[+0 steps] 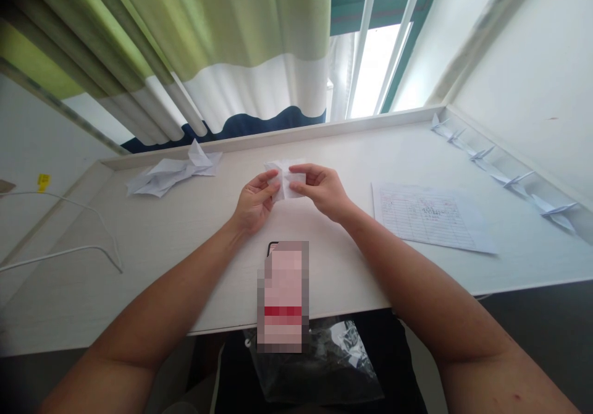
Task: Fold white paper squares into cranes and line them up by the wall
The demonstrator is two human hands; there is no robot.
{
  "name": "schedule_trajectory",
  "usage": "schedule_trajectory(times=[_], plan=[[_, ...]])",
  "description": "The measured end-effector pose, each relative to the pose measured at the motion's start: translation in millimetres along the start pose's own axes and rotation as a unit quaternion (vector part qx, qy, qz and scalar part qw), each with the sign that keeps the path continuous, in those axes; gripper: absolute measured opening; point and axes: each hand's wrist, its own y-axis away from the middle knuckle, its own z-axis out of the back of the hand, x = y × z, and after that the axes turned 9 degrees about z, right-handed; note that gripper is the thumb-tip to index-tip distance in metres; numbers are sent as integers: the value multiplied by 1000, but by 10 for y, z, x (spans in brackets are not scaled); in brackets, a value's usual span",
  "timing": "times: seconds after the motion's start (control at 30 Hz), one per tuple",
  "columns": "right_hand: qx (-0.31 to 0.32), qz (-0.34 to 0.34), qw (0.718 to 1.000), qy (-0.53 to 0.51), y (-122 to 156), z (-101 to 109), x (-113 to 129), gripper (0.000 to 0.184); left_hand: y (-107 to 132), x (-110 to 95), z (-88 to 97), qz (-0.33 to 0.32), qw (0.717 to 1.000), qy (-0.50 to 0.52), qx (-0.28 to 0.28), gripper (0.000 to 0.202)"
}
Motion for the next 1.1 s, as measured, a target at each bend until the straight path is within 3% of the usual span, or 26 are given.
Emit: schedule_trajectory(times=[0.17, 0.3, 0.73, 1.1], plan=[[-15, -1, 1000, 3, 15, -53, -4, 49, 27, 28, -31, 41, 999, 13, 7, 43], [-31, 6, 998, 58, 11, -18, -59, 46, 8, 46, -5, 23, 1000, 6, -5, 42], [-5, -29, 1000, 8, 28, -47, -81, 47, 36, 36, -36, 55, 998, 2, -13, 48], [-22, -22, 998, 56, 24, 17, -96, 48, 119, 118, -111, -50, 992, -103, -44, 52]])
